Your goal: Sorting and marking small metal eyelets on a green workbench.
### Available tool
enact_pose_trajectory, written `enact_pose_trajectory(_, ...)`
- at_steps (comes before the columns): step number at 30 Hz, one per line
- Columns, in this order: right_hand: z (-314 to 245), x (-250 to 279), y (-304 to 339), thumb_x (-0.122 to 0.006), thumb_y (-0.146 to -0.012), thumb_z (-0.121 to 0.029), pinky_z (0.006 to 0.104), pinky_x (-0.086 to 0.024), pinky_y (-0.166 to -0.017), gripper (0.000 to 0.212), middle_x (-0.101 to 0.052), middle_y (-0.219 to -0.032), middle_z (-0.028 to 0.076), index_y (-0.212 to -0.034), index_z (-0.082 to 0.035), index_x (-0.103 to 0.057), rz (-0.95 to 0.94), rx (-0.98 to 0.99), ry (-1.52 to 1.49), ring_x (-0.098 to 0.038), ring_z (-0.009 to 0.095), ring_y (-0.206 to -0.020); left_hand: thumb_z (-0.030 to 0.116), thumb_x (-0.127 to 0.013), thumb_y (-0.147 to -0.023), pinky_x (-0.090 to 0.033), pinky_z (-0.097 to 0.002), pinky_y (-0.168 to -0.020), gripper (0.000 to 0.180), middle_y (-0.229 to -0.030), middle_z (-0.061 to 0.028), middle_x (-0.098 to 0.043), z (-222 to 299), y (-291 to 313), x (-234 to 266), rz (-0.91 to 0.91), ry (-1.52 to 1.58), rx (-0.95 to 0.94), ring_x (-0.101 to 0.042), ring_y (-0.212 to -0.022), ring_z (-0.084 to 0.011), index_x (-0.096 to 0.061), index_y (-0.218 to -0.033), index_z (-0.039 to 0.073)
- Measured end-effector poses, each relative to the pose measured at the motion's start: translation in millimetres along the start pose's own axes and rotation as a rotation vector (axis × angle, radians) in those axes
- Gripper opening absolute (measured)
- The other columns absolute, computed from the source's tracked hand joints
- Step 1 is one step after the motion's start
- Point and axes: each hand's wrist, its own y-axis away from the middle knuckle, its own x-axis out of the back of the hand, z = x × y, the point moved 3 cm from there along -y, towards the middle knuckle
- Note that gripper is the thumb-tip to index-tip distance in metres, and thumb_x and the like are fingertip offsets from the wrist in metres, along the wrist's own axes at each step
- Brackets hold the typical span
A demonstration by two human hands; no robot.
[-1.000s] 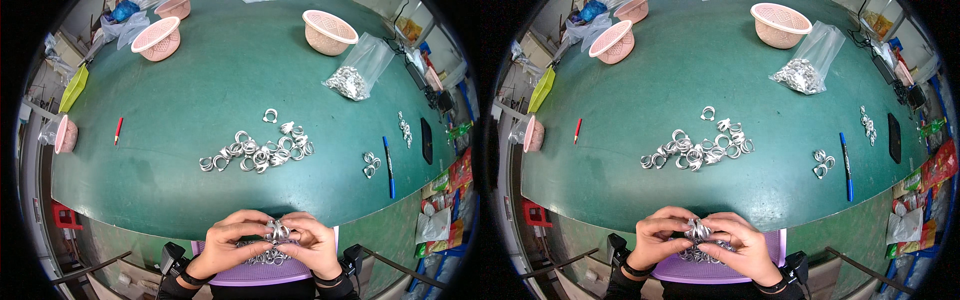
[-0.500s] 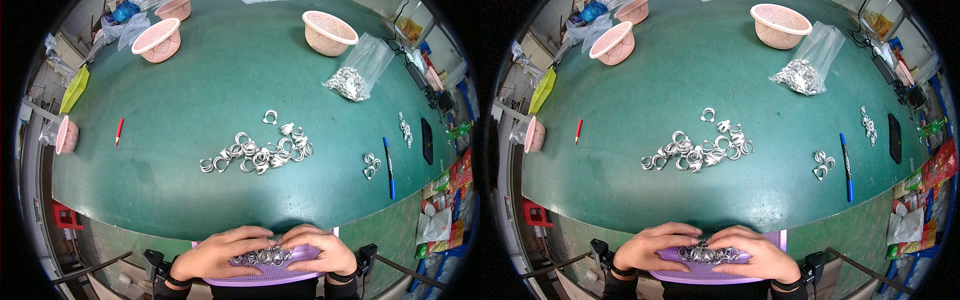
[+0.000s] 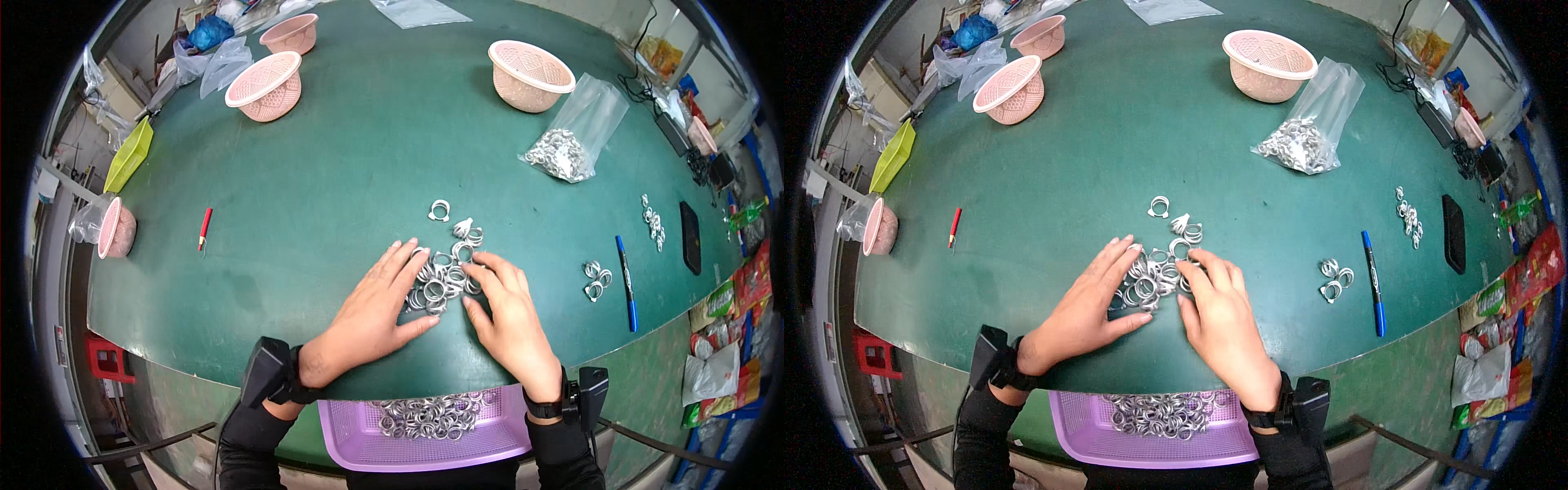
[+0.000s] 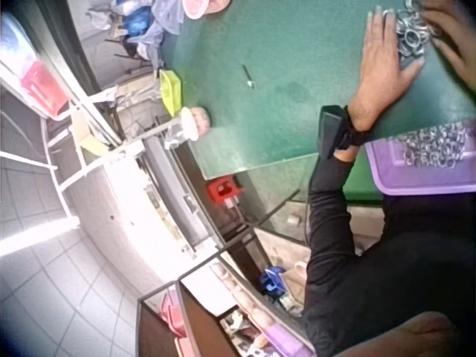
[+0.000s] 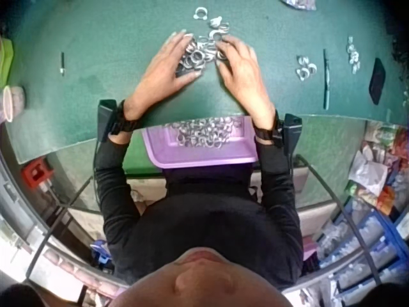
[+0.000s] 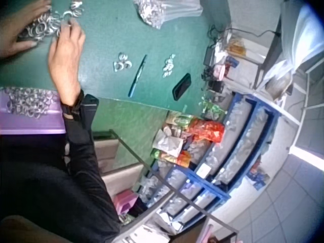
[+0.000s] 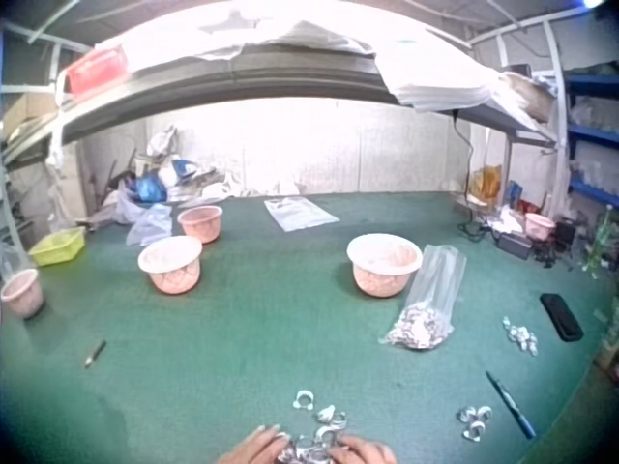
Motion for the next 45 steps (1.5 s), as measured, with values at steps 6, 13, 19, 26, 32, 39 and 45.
enact_pose_trajectory(6,0.5,4.0,31.6,-0.057,-0.072,0.001,0.0375,-0.039,-0.087,0.032,-0.050,-0.109,0.012,-0.103,-0.004,-0.054,-0.043,0.023,-0.131,-0.046,0.032,-0.103,0.021,-0.068,-0.070,-0.030,-0.0389,-0.097,0.060,-0.129,-0.0192,-0.034,11.8,13.7,6.2,-0.016,0.053,-0.002,-0.033,-0.120,-0.0357,-0.042,-0.121,0.005)
enact_pose_trajectory(13,5.6,2.2,38.6,-0.060,-0.072,-0.001,0.0346,-0.038,-0.083,0.024,-0.055,-0.100,0.010,-0.095,-0.003,-0.056,0.253,-0.031,-0.201,-0.049,0.027,-0.096,0.014,-0.063,-0.073,-0.041,-0.0334,-0.081,0.035,-0.099,-0.0145,-0.052,-26.2,-63.4,21.6,0.222,0.025,-0.014,-0.051,-0.093,-0.0271,-0.054,-0.106,0.003)
enact_pose_trajectory(19,2.3,4.5,45.7,-0.066,-0.069,-0.006,0.0341,-0.039,-0.079,0.029,-0.053,-0.093,0.010,-0.095,-0.004,-0.054,0.261,-0.099,-0.080,-0.048,0.027,-0.088,0.012,-0.062,-0.071,-0.045,-0.0308,-0.063,0.025,-0.078,-0.0116,-0.053,-31.4,-85.4,10.8,0.120,-0.045,-0.034,-0.054,-0.068,-0.0230,-0.058,-0.093,0.000)
enact_pose_trajectory(26,7.1,9.9,62.0,-0.068,-0.064,-0.001,0.0313,-0.041,-0.070,0.024,-0.058,-0.081,0.008,-0.086,-0.003,-0.057,0.192,-0.139,-0.187,-0.052,0.024,-0.077,0.011,-0.068,-0.066,-0.041,-0.0245,-0.052,0.026,-0.064,-0.0049,-0.050,13.8,-7.1,40.4,0.142,0.255,0.099,-0.046,-0.055,-0.0118,-0.060,-0.089,0.001)
enact_pose_trajectory(32,-3.5,9.1,63.5,-0.065,-0.067,-0.004,0.0340,-0.040,-0.072,0.030,-0.053,-0.091,0.011,-0.095,-0.004,-0.055,0.111,-0.063,-0.082,-0.049,0.027,-0.082,0.007,-0.071,-0.064,-0.043,-0.0263,-0.051,0.032,-0.066,-0.0076,-0.051,33.2,48.0,2.5,0.064,0.229,0.082,-0.052,-0.059,-0.0165,-0.059,-0.093,-0.001)
enact_pose_trajectory(39,-8.3,10.0,60.1,-0.066,-0.067,-0.005,0.0357,-0.039,-0.075,0.038,-0.051,-0.093,0.014,-0.102,-0.002,-0.052,0.094,-0.126,-0.044,-0.047,0.029,-0.087,0.009,-0.072,-0.063,-0.044,-0.0281,-0.053,0.033,-0.070,-0.0089,-0.052,31.6,55.2,-5.4,0.135,0.159,0.172,-0.053,-0.062,-0.0186,-0.059,-0.092,-0.001)
enact_pose_trajectory(45,-29.6,1.4,65.7,-0.065,-0.072,-0.003,0.0272,-0.047,-0.065,0.028,-0.056,-0.088,0.011,-0.098,-0.001,-0.056,-0.049,-0.139,-0.533,-0.058,0.019,-0.076,0.010,-0.074,-0.062,-0.044,-0.0264,-0.055,0.035,-0.076,-0.0094,-0.056,42.1,61.2,-8.0,0.193,0.276,0.094,-0.055,-0.064,-0.0179,-0.060,-0.092,0.000)
